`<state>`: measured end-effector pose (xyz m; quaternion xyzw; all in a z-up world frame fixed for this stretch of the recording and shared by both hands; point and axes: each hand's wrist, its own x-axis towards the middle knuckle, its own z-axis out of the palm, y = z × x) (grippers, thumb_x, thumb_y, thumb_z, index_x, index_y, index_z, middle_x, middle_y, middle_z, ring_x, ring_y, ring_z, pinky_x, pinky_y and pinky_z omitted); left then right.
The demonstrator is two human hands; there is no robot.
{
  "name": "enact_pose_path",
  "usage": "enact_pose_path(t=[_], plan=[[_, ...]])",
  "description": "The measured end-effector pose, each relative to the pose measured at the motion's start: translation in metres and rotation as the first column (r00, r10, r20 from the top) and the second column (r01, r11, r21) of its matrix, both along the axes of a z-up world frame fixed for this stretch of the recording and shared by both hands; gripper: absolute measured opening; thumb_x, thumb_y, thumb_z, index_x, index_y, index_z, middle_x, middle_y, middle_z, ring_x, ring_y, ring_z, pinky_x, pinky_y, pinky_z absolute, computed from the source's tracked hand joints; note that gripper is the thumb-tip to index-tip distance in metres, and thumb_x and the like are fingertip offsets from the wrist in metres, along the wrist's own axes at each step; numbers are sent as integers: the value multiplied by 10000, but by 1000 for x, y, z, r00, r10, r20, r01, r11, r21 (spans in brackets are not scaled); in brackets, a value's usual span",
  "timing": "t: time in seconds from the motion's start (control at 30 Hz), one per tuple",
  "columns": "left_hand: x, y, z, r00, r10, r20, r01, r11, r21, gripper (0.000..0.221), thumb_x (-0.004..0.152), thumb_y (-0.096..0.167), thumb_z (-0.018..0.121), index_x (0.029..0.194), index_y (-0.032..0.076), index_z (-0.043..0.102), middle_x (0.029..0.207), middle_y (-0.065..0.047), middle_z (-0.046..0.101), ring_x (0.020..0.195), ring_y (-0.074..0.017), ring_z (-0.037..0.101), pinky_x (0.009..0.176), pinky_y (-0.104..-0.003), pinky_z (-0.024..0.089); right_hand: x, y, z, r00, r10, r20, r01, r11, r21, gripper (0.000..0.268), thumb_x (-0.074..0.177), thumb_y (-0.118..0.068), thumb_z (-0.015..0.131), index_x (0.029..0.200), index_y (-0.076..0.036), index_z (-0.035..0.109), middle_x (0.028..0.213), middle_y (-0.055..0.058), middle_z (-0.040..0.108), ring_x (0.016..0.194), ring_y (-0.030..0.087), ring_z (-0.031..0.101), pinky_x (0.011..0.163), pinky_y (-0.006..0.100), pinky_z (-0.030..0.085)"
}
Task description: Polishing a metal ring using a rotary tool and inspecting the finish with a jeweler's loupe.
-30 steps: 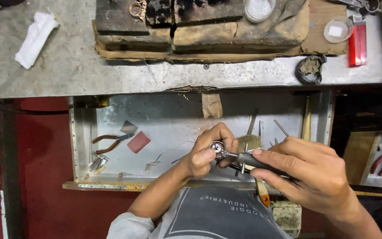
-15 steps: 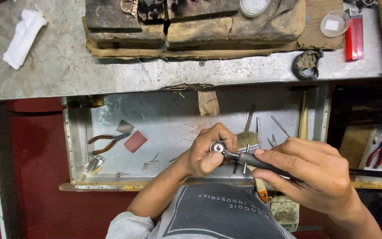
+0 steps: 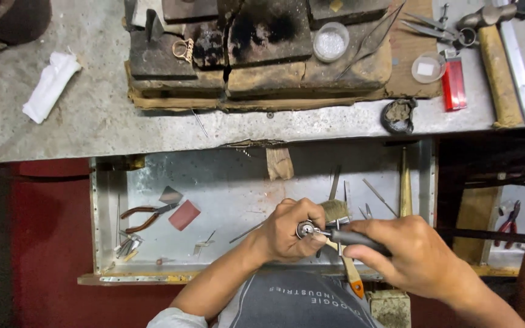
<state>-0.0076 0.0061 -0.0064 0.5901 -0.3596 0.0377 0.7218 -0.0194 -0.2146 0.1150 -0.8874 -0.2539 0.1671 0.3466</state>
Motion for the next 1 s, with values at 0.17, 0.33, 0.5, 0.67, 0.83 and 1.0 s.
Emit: enact_pose_path(t=[0.17,0.33,0.5,0.67,0.83,1.0], plan=[[-4,-6,-3,964,-93,-248,102,994,26,359,1101,445,435,993,106,483,701,14,463,509,-107,360,449,-292,312,2,5,6,676,288,678,-78,943,-322,430,954,-466,729,815,-67,645,576,-5,487,459,162,476,432,331,436],[-9,-18,-2,941,-36,-337,15,998,-63,355,1086,438,478,949,110,494,746,-5,506,602,-136,469,563,-304,415,15,11,11,593,291,751,-158,956,-245,207,977,-146,662,1013,58,667,747,79,564,579,203,518,515,352,454],[-13,-27,-6,965,30,-259,-37,999,-22,321,1103,370,483,952,86,481,743,-40,527,605,-168,485,551,-335,416,12,7,16,917,98,386,-70,994,-84,707,787,-486,829,1269,-40,568,1205,175,669,1082,334,681,913,461,569],[-13,-31,-5,987,21,-159,-31,998,-55,269,1085,269,507,977,22,500,792,-99,558,615,-219,523,534,-348,442,16,14,29,957,182,224,-104,942,-320,589,867,-517,749,1286,-129,607,1046,36,660,850,221,653,713,392,551],[-14,-18,-18,973,59,-224,-68,997,-35,305,1092,363,501,956,89,496,693,-6,474,526,-144,394,488,-330,324,11,5,5,980,142,143,-84,931,-354,389,917,-396,684,1225,-165,630,803,23,668,622,223,667,553,411,529],[-18,-20,-20,981,50,-186,-56,998,-27,243,1067,261,515,951,48,526,711,-49,546,539,-185,489,496,-345,410,25,24,33,957,199,210,-144,958,-249,497,879,-418,756,1255,-132,602,1263,105,634,1121,286,643,849,458,555]])
